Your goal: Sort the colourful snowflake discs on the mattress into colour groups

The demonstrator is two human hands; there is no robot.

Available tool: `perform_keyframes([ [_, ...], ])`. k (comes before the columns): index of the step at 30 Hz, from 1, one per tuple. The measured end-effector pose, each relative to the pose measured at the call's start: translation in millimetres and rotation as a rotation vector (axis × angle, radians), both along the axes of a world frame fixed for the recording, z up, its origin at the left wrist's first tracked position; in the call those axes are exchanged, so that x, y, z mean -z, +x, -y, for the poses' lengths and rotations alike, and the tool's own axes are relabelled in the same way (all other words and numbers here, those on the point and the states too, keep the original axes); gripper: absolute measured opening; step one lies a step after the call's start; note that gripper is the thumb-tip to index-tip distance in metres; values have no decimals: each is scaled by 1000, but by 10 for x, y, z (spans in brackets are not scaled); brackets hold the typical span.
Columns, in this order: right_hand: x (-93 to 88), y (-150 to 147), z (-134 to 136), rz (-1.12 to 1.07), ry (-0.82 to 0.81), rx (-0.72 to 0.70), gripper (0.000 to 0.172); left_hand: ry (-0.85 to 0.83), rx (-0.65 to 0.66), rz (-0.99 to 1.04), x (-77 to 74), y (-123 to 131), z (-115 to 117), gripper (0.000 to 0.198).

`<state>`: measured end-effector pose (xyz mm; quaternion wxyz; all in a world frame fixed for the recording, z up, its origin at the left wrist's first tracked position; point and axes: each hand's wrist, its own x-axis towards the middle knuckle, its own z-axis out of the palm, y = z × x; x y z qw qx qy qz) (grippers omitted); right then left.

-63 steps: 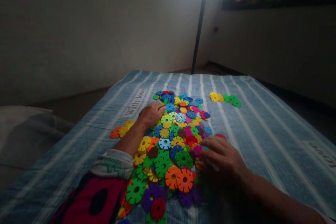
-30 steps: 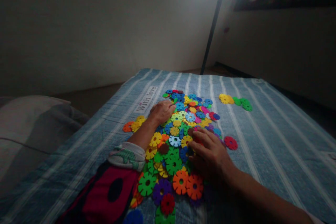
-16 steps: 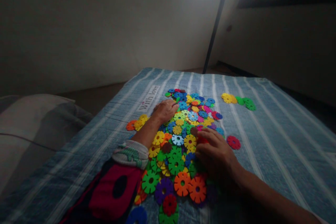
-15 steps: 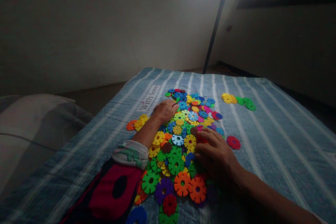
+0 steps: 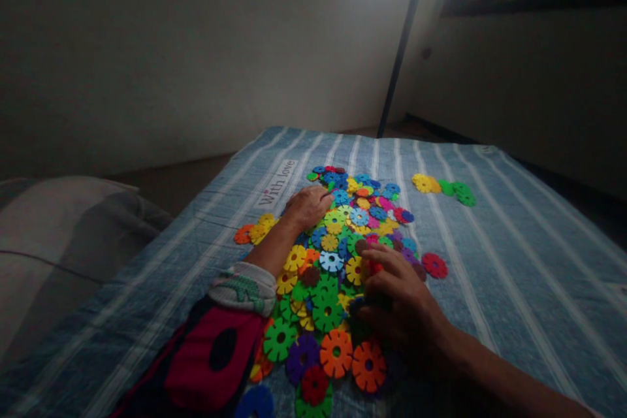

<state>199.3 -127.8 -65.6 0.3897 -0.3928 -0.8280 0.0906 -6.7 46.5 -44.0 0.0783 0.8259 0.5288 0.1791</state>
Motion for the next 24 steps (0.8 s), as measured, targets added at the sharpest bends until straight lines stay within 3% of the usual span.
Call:
perform_keyframes([
  [5, -161, 97, -56, -69, -17, -12, 20, -3, -10, -16, 9, -2, -8, 36],
  [9, -70, 119, -120, 9, 131, 52, 22, 0, -8, 3, 7, -2, -7, 36],
  [13, 19, 91, -133, 71, 196, 19, 23, 4, -15, -3, 5, 0, 0, 37],
  [19, -76, 146, -131, 129, 182, -55, 8, 2, -10, 11, 4, 1, 0, 37],
  [24, -80, 195, -168, 98, 206, -79, 13, -5, -32, -23, 0, 3, -14, 38],
])
